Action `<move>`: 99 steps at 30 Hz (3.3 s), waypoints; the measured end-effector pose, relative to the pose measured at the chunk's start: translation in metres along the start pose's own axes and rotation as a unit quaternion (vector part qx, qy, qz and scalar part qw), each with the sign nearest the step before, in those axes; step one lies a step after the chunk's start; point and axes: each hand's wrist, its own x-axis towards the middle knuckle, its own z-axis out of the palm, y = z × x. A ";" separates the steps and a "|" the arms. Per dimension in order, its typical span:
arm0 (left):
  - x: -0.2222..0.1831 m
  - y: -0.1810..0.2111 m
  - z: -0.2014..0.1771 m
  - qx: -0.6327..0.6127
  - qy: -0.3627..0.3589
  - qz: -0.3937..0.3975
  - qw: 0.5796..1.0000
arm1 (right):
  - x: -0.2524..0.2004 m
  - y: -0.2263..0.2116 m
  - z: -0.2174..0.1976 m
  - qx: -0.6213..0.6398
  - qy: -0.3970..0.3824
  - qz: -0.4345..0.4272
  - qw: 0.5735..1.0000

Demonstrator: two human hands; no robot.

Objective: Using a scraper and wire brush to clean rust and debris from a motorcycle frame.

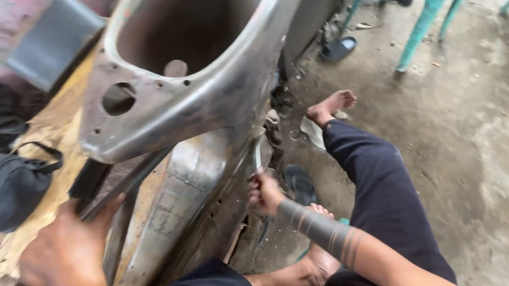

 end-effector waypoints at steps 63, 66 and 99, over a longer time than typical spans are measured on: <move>0.013 0.028 0.011 -0.022 0.053 0.070 0.996 | -0.081 -0.011 0.087 -0.929 -0.230 -0.243 0.161; 0.010 0.028 0.019 -0.009 0.111 0.073 0.991 | -0.117 -0.073 0.120 -0.977 -0.116 -0.075 0.164; 0.002 0.017 0.017 -0.166 0.067 0.070 0.981 | 0.011 -0.085 -0.007 -0.206 0.170 -0.074 0.961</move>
